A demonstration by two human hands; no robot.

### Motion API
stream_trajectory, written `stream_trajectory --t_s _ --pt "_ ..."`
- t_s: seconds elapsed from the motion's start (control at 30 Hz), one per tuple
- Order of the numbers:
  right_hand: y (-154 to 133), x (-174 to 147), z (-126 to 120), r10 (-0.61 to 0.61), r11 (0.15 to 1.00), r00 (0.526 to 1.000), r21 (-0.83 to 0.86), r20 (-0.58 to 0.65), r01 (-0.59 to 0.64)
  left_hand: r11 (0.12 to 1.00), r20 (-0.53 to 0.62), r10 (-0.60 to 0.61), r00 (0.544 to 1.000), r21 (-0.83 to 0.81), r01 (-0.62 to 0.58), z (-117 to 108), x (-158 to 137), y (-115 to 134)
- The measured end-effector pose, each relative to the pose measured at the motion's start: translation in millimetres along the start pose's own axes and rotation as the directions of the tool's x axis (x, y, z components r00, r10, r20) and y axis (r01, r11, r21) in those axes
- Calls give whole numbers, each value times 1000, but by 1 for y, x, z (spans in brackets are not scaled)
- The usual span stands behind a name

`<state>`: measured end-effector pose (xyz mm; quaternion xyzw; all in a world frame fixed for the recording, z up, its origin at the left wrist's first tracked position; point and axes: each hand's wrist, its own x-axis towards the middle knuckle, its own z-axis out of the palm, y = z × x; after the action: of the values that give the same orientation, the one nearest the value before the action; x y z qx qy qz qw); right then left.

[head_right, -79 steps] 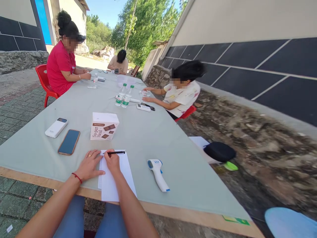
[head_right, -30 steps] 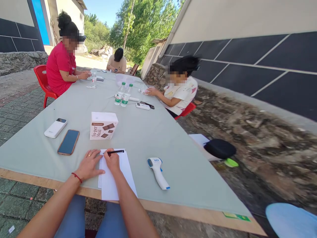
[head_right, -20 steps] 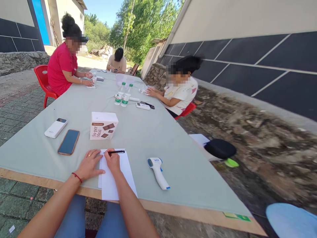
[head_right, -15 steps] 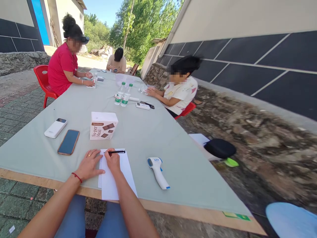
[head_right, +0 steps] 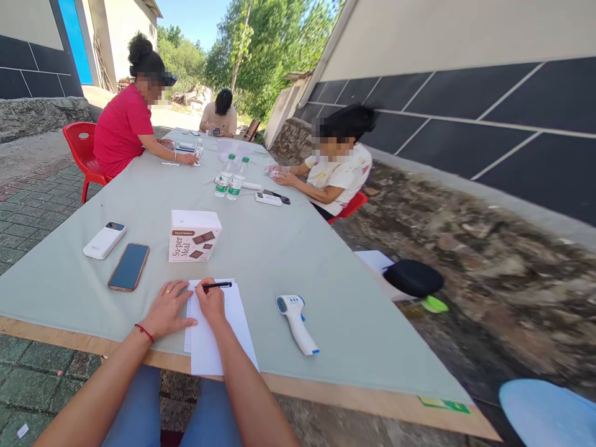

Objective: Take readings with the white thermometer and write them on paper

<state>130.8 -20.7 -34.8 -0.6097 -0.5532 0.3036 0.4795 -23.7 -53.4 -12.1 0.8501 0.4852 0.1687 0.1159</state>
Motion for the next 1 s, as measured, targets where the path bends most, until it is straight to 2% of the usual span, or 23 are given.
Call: stream_trajectory --t_s 0.37,0.7,0.8,0.9,1.0 --pt "1 1 -1 62 997 997 39 -41 -60 1000 22 -15 1000 11 15 -2 0 1" --pt "2 2 -1 54 998 999 17 -9 -53 1000 8 -5 1000 7 5 -1 0 1" --pt "2 0 1 53 998 998 38 -40 -52 1000 -2 -6 1000 -9 6 0 0 0" --pt "-3 -1 -5 -20 996 986 80 -168 34 1000 -11 -11 1000 -26 11 1 0 -1" --pt "-8 -2 -27 -237 971 945 -32 -226 235 1000 -7 -6 1000 -18 6 0 0 -1"
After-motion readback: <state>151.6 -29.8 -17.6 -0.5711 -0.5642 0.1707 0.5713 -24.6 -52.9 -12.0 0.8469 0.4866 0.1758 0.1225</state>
